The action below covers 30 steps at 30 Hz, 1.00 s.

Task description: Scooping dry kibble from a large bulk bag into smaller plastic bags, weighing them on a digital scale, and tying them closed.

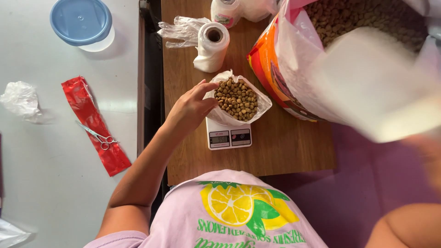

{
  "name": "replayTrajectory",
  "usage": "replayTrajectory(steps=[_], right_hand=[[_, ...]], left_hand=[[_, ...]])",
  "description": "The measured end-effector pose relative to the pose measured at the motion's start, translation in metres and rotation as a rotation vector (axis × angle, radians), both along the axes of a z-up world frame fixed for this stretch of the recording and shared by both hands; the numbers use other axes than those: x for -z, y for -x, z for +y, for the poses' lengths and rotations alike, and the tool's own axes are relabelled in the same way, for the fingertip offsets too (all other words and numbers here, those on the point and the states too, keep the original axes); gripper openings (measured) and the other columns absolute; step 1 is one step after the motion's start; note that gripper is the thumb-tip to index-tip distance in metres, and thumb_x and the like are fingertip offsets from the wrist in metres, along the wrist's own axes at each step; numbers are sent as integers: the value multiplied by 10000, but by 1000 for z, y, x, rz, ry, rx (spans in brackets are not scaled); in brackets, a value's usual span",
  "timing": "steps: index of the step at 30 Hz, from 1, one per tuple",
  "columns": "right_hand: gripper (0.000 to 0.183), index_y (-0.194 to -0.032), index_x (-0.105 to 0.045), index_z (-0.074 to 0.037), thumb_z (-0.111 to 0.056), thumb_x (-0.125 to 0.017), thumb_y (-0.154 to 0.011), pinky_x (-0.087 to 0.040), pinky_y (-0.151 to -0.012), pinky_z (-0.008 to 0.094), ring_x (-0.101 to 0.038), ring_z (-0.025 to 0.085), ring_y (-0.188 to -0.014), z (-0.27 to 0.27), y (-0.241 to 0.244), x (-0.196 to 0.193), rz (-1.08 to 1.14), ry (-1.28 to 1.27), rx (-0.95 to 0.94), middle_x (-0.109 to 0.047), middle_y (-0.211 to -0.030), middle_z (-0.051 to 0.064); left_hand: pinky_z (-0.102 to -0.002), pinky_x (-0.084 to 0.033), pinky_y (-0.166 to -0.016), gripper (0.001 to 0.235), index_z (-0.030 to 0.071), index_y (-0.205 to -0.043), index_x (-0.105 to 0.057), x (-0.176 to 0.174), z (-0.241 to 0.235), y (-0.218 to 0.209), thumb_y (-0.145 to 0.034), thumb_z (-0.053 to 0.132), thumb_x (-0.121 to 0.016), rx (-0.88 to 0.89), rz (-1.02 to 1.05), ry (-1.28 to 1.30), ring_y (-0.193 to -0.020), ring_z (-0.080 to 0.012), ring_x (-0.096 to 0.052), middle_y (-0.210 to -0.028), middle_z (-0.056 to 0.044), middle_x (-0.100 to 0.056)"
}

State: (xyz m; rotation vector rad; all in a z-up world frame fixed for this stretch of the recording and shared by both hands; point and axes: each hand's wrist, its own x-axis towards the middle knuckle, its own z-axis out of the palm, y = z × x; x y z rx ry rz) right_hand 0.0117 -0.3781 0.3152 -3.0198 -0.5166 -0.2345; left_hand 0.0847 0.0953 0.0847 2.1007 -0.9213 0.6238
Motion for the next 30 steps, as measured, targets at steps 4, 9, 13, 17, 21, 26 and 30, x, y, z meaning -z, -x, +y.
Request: replayTrajectory(steps=[4,9,13,17,21,26,30], right_hand=[[398,-1391,-535,-301,-469,-507,-1031,-574,-728,282,-708,121,-919,155,28,5,-50,275,-83,-651,-1072,-106],[186,-1113,-483,-288,-241,-555,-948,-604,-587,363,-746,198,-700,185,-40,91,87,549,-66,-607,-878,-70],[134,-1007,-520,-188,-119,-584,-911,-594,-559,475,-744,351,-681,191,-77,130,216,422,-87,-647,-827,52],[203,-1059,-561,-242,-321,-683,-917,-621,-727,450,-774,299,-897,188,-97,119,496,290,48,-722,-940,11],[170,-1017,-601,-144,-223,-708,-910,-564,-862,544,-724,455,-1018,186,-88,140,630,-107,75,-771,-986,200],[204,-1057,-573,-185,-253,-717,-929,-576,-854,511,-741,420,-985,191,-72,157,636,-225,155,-770,-958,178],[226,-1043,-586,-215,-301,-746,-908,-563,-848,443,-740,317,-948,168,-76,185,648,-368,218,-755,-891,69]], left_hand=[[-513,-473,-1113,46,66,-910,-713,-2,-5,3,-939,40,-736,24,30,109,-1142,-380,-684,-1232,-164,-645],[-508,-458,-1132,40,79,-944,-736,3,-13,6,-924,56,-762,39,93,284,-1160,-368,-680,-1252,-156,-659],[-576,-409,-1162,717,107,-1444,-535,73,-28,-10,-892,489,-789,-90,57,479,-1379,-432,-505,-1468,-222,-521],[-596,-233,-1244,1313,92,-1668,-101,93,-33,-12,-735,745,-755,-88,259,428,-1537,-457,-212,-1684,-277,-174],[-616,-266,-1226,1233,-24,-1623,-183,88,-42,-14,-801,728,-710,-8,335,342,-1484,-534,-291,-1633,-329,-270],[-543,-227,-1269,1213,45,-1624,-295,102,-46,-19,-758,785,-711,-52,339,337,-1526,-444,-296,-1649,-217,-325],[-547,-212,-1269,1164,23,-1616,-297,101,-46,-18,-821,822,-588,-35,286,298,-1538,-435,-277,-1654,-220,-316]])
